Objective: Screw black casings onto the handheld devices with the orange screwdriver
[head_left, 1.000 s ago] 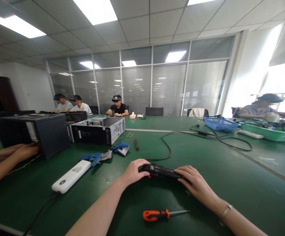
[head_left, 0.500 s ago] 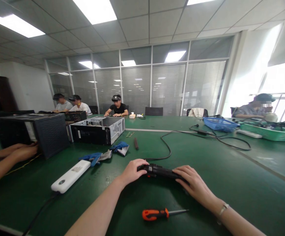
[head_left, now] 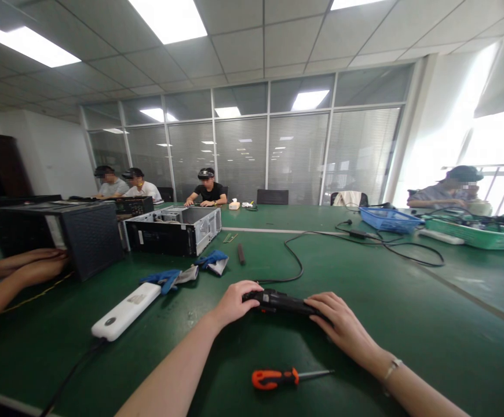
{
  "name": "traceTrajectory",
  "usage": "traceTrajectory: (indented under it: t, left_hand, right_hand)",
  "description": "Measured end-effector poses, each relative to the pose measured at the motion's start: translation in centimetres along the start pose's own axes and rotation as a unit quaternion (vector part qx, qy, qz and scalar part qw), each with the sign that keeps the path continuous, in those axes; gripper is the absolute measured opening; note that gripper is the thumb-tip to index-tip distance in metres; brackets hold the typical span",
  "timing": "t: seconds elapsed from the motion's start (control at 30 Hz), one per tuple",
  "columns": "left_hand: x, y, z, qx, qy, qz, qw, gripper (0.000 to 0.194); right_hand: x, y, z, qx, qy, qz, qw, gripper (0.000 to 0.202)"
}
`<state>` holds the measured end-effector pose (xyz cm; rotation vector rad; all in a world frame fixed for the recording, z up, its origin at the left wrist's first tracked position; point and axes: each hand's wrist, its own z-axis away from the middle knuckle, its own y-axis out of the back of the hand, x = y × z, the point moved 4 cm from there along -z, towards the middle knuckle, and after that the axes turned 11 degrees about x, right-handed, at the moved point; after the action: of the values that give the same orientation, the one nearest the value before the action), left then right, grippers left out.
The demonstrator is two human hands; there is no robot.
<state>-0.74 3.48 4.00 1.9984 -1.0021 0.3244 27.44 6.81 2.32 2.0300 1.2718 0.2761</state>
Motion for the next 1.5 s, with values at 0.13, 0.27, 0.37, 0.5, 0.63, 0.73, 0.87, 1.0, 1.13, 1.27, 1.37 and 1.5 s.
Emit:
traceTrajectory:
  t: [0.13, 0.27, 0.37, 0.5, 0.63, 0.73, 0.87, 1.0, 1.13, 1.27, 1.37, 1.5]
  left_hand:
    - [0.0, 0.0, 0.0, -0.004, 0.003, -0.001, 1.0, 0.032]
    - [-0.3, -0.1, -0.1, -0.006, 0.008, -0.005, 1.0, 0.03]
    - [-0.7, -0.3, -0.1, -0.011, 0.02, 0.002, 1.0, 0.03]
    - [-0.9, -0.4, 0.1, -0.016, 0.019, 0.004, 1.0, 0.031]
    - [-1.0, -0.5, 0.2, -0.023, 0.031, 0.011, 0.999, 0.03]
    - [-1.0, -0.7, 0.3, -0.042, 0.05, 0.025, 0.998, 0.033]
    - [-1.0, -0.7, 0.3, -0.059, 0.067, 0.043, 0.995, 0.035]
    - [-0.8, -0.4, 0.4, -0.069, 0.049, 0.004, 0.996, 0.039]
    - [-0.6, -0.9, 0.7, -0.097, 0.005, -0.049, 0.994, 0.068]
    - [-0.8, -1.9, 0.7, -0.077, -0.009, -0.106, 0.991, 0.07]
    - [-0.8, -2.6, 0.6, -0.066, -0.03, -0.143, 0.987, 0.065]
    - [-1.0, -3.0, 0.7, -0.058, -0.077, -0.172, 0.98, 0.056]
  right_hand:
    - [0.0, 0.1, -0.1, 0.002, 0.005, -0.004, 1.0, 0.032]
    - [0.1, -0.1, 0.0, 0.004, 0.006, -0.002, 1.0, 0.033]
    - [0.2, -0.3, 0.0, 0.008, 0.003, 0.001, 1.0, 0.033]
    - [0.2, -0.5, 0.0, -0.003, -0.004, 0.0, 1.0, 0.032]
    - [0.0, -0.6, 0.0, -0.023, -0.015, -0.003, 1.0, 0.031]
    - [0.0, -0.5, -0.1, -0.033, -0.025, 0.001, 0.999, 0.033]
    - [0.2, -0.5, -0.1, -0.043, -0.035, 0.013, 0.998, 0.035]
    - [0.7, -0.7, -0.2, -0.048, -0.043, 0.021, 0.998, 0.035]
    - [1.8, -1.2, -0.2, -0.064, -0.053, 0.032, 0.996, 0.037]
    - [2.6, -1.4, -0.1, -0.065, -0.06, 0.041, 0.995, 0.039]
    - [2.9, -1.4, 0.1, -0.068, -0.058, 0.045, 0.995, 0.041]
    - [3.2, -1.5, 0.4, -0.073, -0.054, 0.056, 0.994, 0.048]
